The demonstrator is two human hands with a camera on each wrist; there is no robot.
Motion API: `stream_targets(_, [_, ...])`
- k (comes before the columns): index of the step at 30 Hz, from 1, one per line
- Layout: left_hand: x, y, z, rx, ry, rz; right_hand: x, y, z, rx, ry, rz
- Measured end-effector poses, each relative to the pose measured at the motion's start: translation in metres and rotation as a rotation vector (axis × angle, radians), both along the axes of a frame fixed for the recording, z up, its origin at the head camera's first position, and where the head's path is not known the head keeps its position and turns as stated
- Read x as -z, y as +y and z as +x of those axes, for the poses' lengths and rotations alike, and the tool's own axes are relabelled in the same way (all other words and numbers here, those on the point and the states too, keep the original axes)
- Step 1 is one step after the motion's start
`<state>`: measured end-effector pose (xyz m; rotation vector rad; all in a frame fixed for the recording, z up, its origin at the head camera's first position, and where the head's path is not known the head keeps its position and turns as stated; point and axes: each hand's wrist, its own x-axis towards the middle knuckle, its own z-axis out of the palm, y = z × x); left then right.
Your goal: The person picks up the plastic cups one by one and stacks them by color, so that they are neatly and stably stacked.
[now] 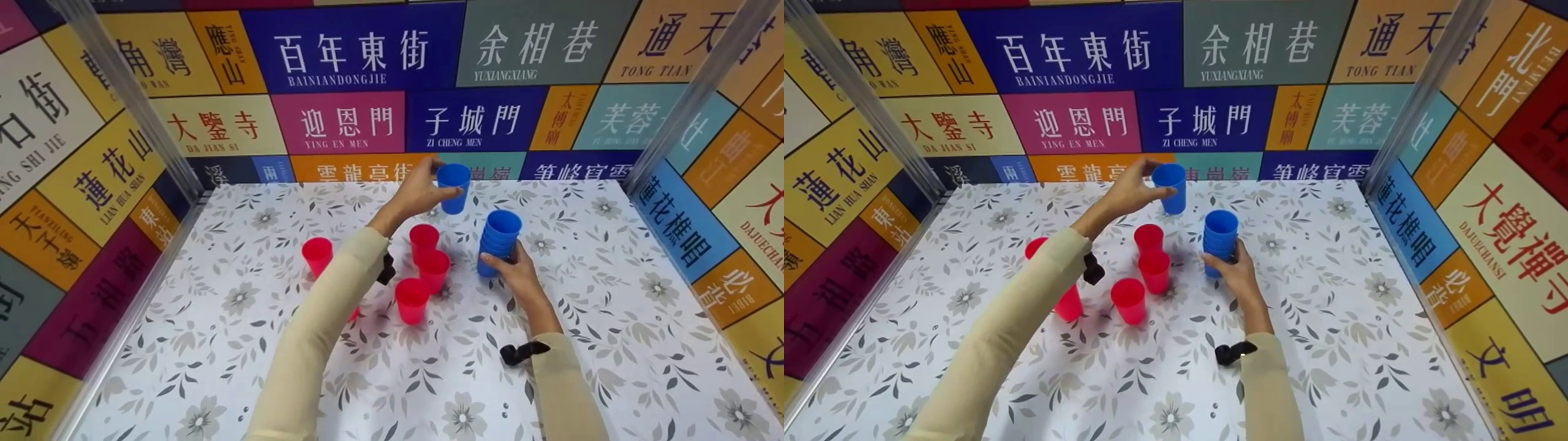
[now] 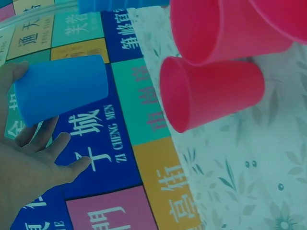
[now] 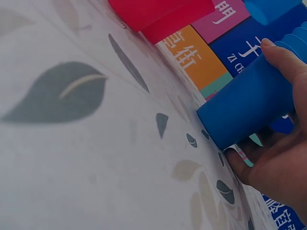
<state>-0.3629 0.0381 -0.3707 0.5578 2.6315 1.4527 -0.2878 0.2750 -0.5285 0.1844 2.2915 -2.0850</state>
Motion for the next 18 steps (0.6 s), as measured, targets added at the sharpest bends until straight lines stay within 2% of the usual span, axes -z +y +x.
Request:
stream_targets(4, [-0.012,0.007,0.006,0.005,0.016,-0.006,0.001,0.001,0.0,-0.003,0.021,-0.033])
stream_targets(9, [-0.023,0.018,0.015,0.017,0.011,0.036,0.001,0.0,0.0,-0.004,0.024,-0.079])
stream_targets(18, [-0.03,0.04,0.03,0.056,-0.014,0.06,0.003,0.0,0.001,-0.012,0.022,-0.032])
